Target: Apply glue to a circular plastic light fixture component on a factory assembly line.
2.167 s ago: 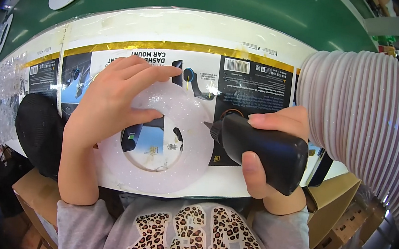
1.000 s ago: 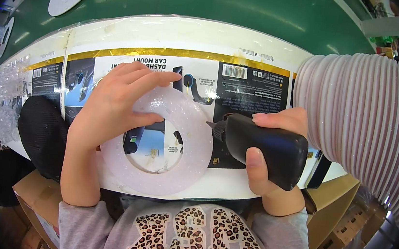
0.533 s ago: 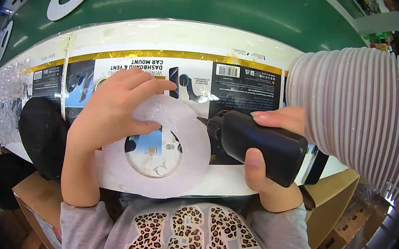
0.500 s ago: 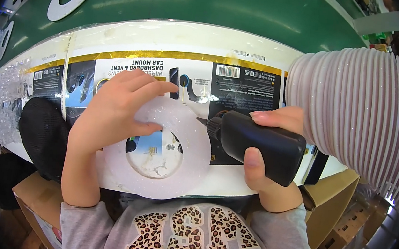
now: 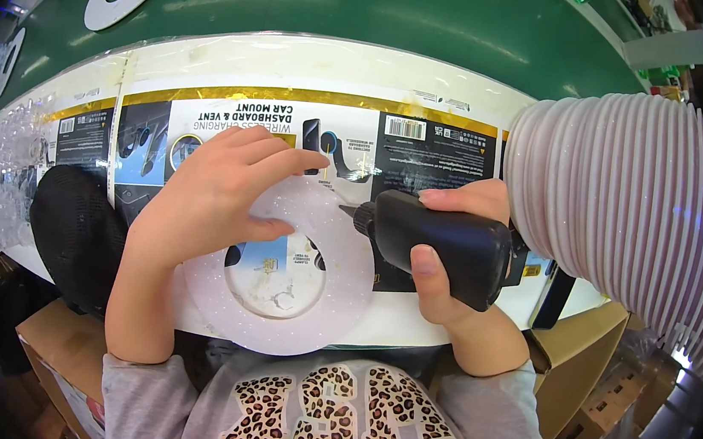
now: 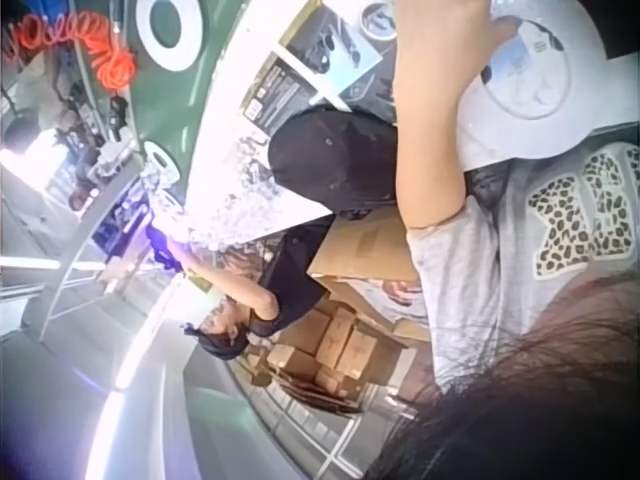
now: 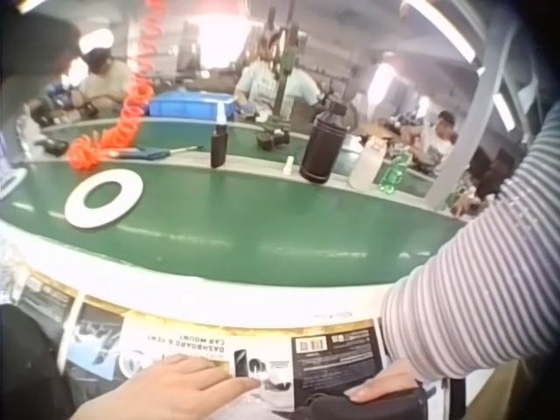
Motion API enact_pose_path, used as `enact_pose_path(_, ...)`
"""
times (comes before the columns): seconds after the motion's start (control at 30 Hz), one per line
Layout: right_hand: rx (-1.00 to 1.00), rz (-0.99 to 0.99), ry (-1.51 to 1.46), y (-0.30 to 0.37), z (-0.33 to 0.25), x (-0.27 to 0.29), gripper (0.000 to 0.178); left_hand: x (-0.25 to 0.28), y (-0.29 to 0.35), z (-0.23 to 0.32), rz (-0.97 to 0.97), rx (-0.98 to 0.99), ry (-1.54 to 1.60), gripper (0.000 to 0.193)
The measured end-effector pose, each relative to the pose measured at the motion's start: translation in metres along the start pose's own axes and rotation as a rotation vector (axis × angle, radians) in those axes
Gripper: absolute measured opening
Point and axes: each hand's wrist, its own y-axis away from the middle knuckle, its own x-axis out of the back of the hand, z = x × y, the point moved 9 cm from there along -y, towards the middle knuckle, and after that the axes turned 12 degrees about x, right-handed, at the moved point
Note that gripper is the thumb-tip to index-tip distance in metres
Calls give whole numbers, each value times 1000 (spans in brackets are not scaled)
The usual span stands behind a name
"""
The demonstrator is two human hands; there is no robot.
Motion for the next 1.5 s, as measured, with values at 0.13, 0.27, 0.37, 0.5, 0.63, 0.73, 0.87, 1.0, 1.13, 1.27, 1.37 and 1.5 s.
enact_pose_path(0.13, 7, -3, 13, 1, 1, -1, 36, -1, -1, -1, -19, 13, 25, 62)
enact_pose_path(0.27, -1, 4, 11, 1, 2, -2, 36, -1, 0, -2, -27, 21, 17, 62)
enact_pose_path(0.37, 16, 8, 14, 0, 1, -2, 36, -1, 0, -2, -26, 19, 20, 62)
enact_pose_path(0.5, 7, -1, 12, -1, 3, -2, 37, 0, -1, -3, -23, 22, 16, 62)
enact_pose_path(0.63, 46, 1, 15, -2, -1, -1, 36, 2, 0, 0, 18, -3, 30, 61)
enact_pose_path(0.73, -46, 14, -24, 1, 6, -1, 35, 0, -2, -2, -21, 4, 39, 60)
enact_pose_path(0.87, -29, 7, -18, -1, -1, 0, 33, 0, -1, -1, -34, 2, 39, 61)
enact_pose_path(1.0, 30, -21, -12, -8, -6, -2, 32, 0, -1, 0, -21, 2, 21, 61)
enact_pose_path(1.13, 6, -39, -21, -7, -3, -3, 31, 1, -2, 2, -17, 4, -6, 59)
enact_pose_path(1.27, -21, -27, -40, -8, -3, -2, 30, 1, -3, 2, -39, 5, -7, 60)
enact_pose_path(1.37, -38, -45, -33, -6, -2, -2, 30, 4, -1, 3, -22, 2, 15, 59)
enact_pose_path(1.5, -5, -36, -4, -4, -1, 0, 30, 0, 1, -2, -35, 24, -11, 60)
